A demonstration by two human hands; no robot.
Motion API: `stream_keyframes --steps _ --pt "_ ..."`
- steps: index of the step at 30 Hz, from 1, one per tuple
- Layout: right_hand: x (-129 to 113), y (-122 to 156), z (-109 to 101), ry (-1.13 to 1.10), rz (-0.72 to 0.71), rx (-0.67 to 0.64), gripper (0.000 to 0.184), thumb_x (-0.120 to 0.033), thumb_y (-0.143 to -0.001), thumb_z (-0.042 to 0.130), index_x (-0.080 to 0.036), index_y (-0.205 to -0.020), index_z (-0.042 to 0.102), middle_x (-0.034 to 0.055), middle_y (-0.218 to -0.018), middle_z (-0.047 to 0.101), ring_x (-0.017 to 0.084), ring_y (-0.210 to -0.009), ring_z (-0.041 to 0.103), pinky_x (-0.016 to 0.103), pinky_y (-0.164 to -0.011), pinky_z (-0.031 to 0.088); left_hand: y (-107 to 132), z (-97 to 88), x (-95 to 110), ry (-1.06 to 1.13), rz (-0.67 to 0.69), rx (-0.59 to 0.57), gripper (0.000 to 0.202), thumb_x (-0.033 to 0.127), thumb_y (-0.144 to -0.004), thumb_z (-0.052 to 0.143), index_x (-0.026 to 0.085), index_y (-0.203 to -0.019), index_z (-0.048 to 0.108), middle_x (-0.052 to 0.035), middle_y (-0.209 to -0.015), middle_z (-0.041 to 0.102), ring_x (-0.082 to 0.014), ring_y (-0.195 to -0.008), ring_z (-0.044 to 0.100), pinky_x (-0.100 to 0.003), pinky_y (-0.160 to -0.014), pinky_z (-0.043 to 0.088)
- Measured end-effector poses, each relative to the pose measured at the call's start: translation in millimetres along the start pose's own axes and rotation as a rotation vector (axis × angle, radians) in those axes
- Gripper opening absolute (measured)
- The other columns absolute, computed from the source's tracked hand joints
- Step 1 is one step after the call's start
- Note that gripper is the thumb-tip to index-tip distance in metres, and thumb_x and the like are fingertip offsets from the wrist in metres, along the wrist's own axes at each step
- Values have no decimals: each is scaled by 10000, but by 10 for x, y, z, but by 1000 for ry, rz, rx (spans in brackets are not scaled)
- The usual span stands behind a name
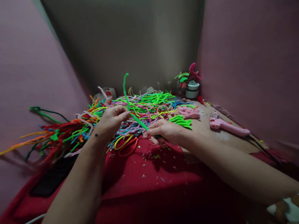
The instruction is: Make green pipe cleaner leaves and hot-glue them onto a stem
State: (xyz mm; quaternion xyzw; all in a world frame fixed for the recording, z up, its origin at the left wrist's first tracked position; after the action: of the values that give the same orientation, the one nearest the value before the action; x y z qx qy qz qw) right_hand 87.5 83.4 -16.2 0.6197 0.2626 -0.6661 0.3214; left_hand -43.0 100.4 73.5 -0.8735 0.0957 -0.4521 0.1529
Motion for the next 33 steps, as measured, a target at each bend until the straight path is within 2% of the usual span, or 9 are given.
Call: stream_keyframes --steps 3,6,11,15,19,21,26,29,33 --pt "-103 29 -73 114 -56 129 159 -205 -803 489 -123 -732 605 -75 -353 425 50 -285 262 198 -314 180 -29 -44 -137 -35 -30 2 143 270 -641 578 164 -554 537 33 -533 479 -94 -522 411 -206 -519 320" --pt "-424 164 -139 320 -292 319 201 -216 -821 478 -126 -707 617 -85 -366 356 48 -344 279 202 -369 209 -31 -51 -158 -69 -41 -10 140 266 -626 569 163 -534 545 39 -500 467 -84 -486 391 -203 -488 303" --pt "-754 380 -35 602 -578 415 268 -263 -792 559 -139 -555 541 -53 -507 372 53 -495 328 214 -476 266 -1 -23 -103 -29 -53 -53 155 263 -617 580 155 -510 550 34 -488 480 -77 -471 394 -196 -469 305" --pt "-621 296 -154 386 -449 299 227 -354 -763 603 -137 -698 597 -75 -471 364 44 -425 292 207 -426 234 29 -33 -128 44 -62 -58 159 251 -640 580 151 -520 552 29 -504 487 -74 -482 402 -187 -474 315" --pt "-352 184 16 51 -188 -236 557 -617 -712 543 -138 -992 597 26 -652 623 125 -554 557 248 -516 411 60 25 -116 165 -46 -119 127 219 -651 585 149 -550 555 18 -541 525 -79 -514 446 -190 -517 360" --pt "-274 169 49 -73 -110 -336 640 -694 -725 447 -135 -1003 590 87 -776 669 178 -698 625 308 -612 469 78 73 -74 191 -25 -154 125 218 -662 585 150 -562 556 16 -549 526 -80 -520 450 -193 -529 366" --pt "-178 35 74 -179 -126 -171 337 -426 -803 566 -112 -925 591 103 -821 689 158 -738 651 296 -695 498 146 305 18 200 -19 -264 140 271 -690 585 154 -620 551 29 -562 516 -77 -523 442 -190 -520 350" --pt "-130 2 132 -212 -113 -98 227 -319 -816 563 -108 -894 587 56 -673 672 107 -507 595 222 -501 471 183 445 64 153 -9 -322 158 284 -697 570 152 -629 517 38 -573 497 -76 -532 431 -189 -510 337" --pt "-31 -10 115 -159 -27 -16 184 -241 -838 502 -99 -761 590 -19 -461 569 28 -265 293 160 -287 232 193 499 69 17 10 -336 197 290 -705 537 157 -590 448 60 -534 389 -61 -486 331 -190 -459 259"
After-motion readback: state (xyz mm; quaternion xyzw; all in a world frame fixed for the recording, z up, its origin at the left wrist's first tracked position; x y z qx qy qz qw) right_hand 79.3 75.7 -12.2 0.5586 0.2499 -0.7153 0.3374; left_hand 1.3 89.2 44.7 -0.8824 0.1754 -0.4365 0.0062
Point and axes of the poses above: each hand's wrist, its own y-axis away from the middle knuckle, its own z-axis out of the palm, x = y × z, the point moved 9 cm from there along -y, towards the middle knuckle
